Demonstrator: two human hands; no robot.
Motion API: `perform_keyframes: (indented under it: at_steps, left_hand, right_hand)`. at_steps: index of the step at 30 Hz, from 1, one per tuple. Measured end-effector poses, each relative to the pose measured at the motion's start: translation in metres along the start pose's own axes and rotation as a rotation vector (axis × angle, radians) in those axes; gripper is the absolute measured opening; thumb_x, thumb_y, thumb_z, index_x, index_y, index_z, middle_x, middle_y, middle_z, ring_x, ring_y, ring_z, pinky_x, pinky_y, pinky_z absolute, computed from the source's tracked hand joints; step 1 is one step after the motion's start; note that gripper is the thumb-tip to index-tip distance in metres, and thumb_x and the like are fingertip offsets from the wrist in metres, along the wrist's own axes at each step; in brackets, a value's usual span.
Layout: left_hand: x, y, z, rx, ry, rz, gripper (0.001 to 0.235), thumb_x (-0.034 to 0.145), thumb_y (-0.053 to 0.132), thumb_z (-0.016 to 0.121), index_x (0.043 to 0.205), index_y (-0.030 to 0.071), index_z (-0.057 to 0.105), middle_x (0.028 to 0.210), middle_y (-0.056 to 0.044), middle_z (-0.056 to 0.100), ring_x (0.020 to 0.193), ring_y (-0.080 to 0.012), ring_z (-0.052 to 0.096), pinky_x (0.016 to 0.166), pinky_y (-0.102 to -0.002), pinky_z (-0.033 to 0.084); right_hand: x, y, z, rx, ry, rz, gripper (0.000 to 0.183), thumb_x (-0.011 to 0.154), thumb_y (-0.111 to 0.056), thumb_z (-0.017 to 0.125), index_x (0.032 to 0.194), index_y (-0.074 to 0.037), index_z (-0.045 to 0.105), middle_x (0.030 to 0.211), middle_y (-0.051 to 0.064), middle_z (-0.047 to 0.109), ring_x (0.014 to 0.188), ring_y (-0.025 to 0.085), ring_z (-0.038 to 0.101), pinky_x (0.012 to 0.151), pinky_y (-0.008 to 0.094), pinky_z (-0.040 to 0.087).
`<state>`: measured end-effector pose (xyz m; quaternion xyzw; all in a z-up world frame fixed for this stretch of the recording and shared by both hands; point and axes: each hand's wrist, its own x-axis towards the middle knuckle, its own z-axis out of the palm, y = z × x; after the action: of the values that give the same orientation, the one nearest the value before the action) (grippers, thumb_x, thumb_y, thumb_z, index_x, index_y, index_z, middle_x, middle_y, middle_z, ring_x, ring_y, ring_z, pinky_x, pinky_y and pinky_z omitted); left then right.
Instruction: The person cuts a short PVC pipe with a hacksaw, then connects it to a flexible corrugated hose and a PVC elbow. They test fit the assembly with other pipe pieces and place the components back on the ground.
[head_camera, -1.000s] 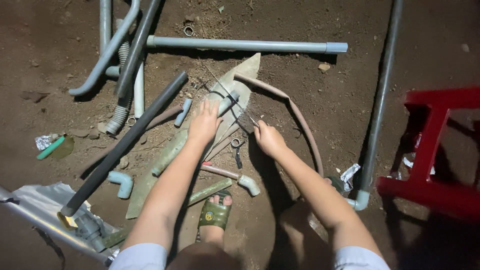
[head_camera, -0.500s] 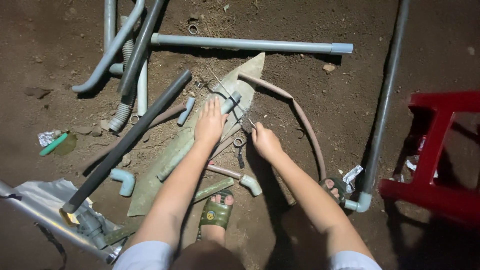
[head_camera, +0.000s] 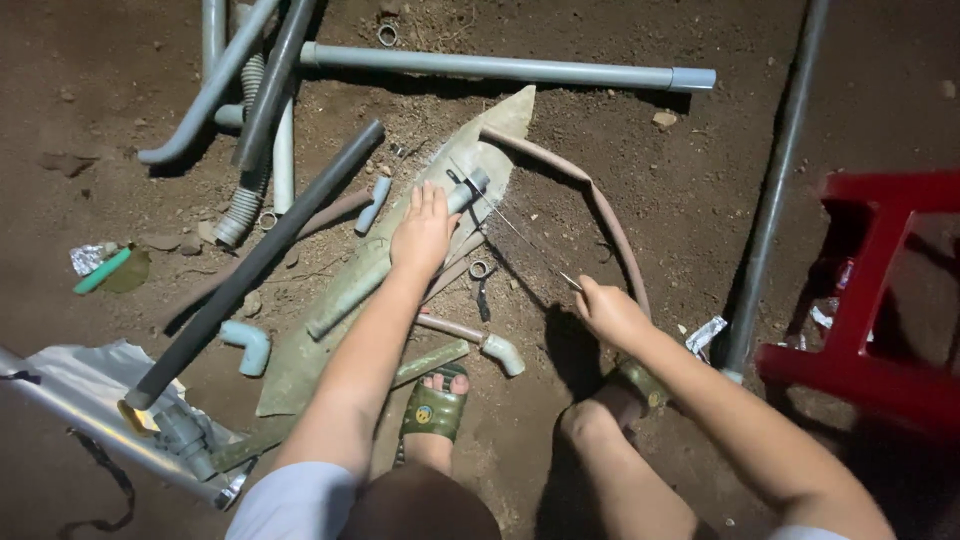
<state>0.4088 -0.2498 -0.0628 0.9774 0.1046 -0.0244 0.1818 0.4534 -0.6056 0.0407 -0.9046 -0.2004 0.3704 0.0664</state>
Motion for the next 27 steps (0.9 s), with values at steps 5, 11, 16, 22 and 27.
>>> perform_keyframes:
  at_steps: [5,11,16,22,27]
  left_hand:
    - [0.003,-0.002,0.001,-0.026,0.007,-0.017,0.066,0.114,0.045,0.048,0.156,-0.005,0.046,0.159,-0.031,0.052,0.150,-0.0440,0.049,0.120,-0.051,0.047]
    - [-0.004,-0.002,0.011,0.016,0.064,-0.012,0.065,0.114,0.045,0.050,0.154,-0.007,0.047,0.155,-0.032,0.055,0.146,-0.0436,0.053,0.116,-0.049,0.051]
    - [-0.004,-0.003,0.012,0.009,0.106,-0.007,0.065,0.113,0.044,0.052,0.152,-0.007,0.050,0.153,-0.031,0.057,0.144,-0.0437,0.056,0.115,-0.049,0.052]
    - [-0.001,-0.002,0.010,0.009,0.113,-0.034,0.065,0.113,0.046,0.051,0.152,-0.006,0.050,0.153,-0.031,0.057,0.144,-0.0431,0.056,0.113,-0.049,0.053]
    - [-0.002,0.004,-0.010,-0.015,0.037,-0.038,0.066,0.111,0.043,0.055,0.154,-0.006,0.047,0.158,-0.031,0.053,0.148,-0.0432,0.052,0.115,-0.051,0.051]
  right_hand:
    - [0.026,-0.043,-0.015,0.066,0.026,-0.028,0.024,0.107,-0.027,0.052,0.110,-0.006,0.063,0.090,0.031,0.077,0.092,0.048,0.079,0.080,0.059,0.063]
    - [0.132,-0.098,0.003,0.129,0.151,-0.145,0.025,0.108,-0.027,0.053,0.110,-0.005,0.065,0.089,0.028,0.077,0.093,0.046,0.079,0.080,0.058,0.064]
    - [0.110,-0.095,0.009,0.151,0.176,-0.132,0.025,0.108,-0.028,0.053,0.117,-0.007,0.063,0.091,0.029,0.078,0.095,0.046,0.079,0.085,0.058,0.063]
    - [-0.002,-0.035,-0.011,0.178,0.010,0.009,0.028,0.107,-0.026,0.053,0.120,-0.003,0.063,0.100,0.035,0.077,0.102,0.053,0.075,0.090,0.065,0.059]
    - [0.041,-0.064,-0.032,0.138,-0.009,0.005,0.029,0.107,-0.032,0.051,0.117,-0.009,0.066,0.104,0.028,0.079,0.109,0.047,0.075,0.097,0.063,0.059]
